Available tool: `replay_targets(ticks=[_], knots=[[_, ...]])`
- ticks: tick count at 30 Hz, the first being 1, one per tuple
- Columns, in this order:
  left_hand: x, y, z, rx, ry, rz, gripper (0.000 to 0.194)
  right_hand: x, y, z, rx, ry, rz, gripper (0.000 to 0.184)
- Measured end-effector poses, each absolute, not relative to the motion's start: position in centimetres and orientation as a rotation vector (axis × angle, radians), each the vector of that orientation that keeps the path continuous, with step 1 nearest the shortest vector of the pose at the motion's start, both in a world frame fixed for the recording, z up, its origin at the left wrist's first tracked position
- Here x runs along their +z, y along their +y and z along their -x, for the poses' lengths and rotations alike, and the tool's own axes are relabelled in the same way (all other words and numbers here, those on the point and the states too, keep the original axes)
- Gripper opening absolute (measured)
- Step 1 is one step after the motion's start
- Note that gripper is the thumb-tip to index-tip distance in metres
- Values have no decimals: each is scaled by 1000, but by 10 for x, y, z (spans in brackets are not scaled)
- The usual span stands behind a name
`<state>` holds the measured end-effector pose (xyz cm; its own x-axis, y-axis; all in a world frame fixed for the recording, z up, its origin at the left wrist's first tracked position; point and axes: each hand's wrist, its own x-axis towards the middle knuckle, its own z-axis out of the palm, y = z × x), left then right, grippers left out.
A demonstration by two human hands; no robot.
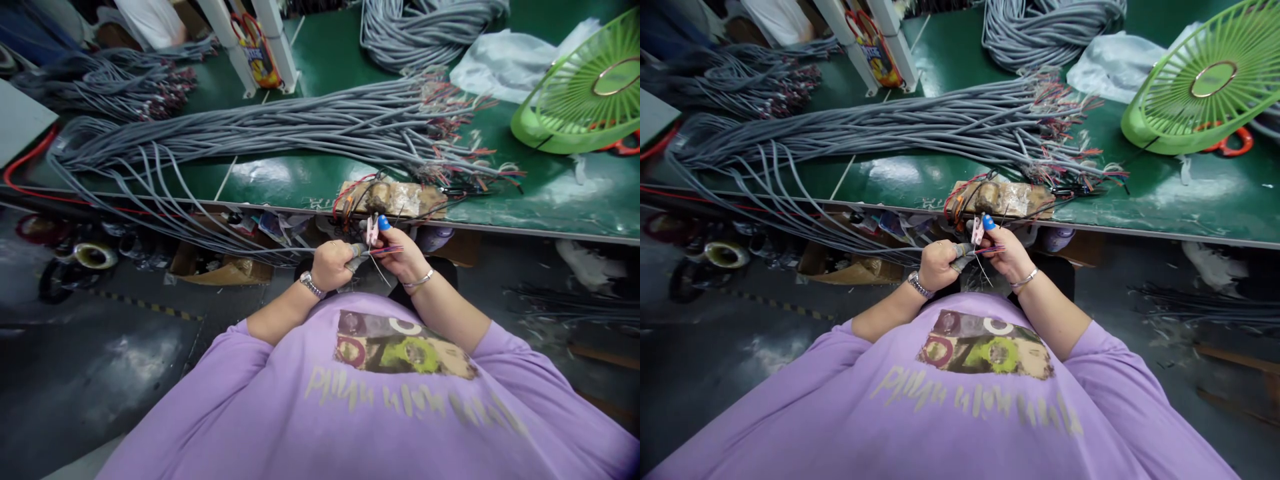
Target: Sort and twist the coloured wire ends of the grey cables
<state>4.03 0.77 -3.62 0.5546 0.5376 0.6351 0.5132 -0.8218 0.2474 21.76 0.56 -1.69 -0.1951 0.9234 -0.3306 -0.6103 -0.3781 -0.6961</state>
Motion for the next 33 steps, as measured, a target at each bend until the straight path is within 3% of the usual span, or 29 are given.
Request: replay_targets(ticks=[11, 19, 22, 28, 30, 33], knots=[[-28, -20, -15, 991, 830, -2713, 23, -22, -2, -221, 1825, -309, 935, 61], [-46, -20, -3, 715, 927, -2627, 22, -37, -10, -231, 1755, -427, 1043, 54], [-41, -2, -4, 803, 904, -2554, 32, -43, -15, -233, 1584, -598, 1137, 50], [-11, 55, -3, 1041, 977, -2565, 23, -27, -22, -266, 902, -1054, 1309, 35], [1, 81, -7, 1026, 1063, -2598, 22, -18, -14, -288, 565, -1192, 1367, 29], [18, 125, -20, 836, 1186, -2676, 26, -13, 6, -317, 319, -1196, 1450, 30]])
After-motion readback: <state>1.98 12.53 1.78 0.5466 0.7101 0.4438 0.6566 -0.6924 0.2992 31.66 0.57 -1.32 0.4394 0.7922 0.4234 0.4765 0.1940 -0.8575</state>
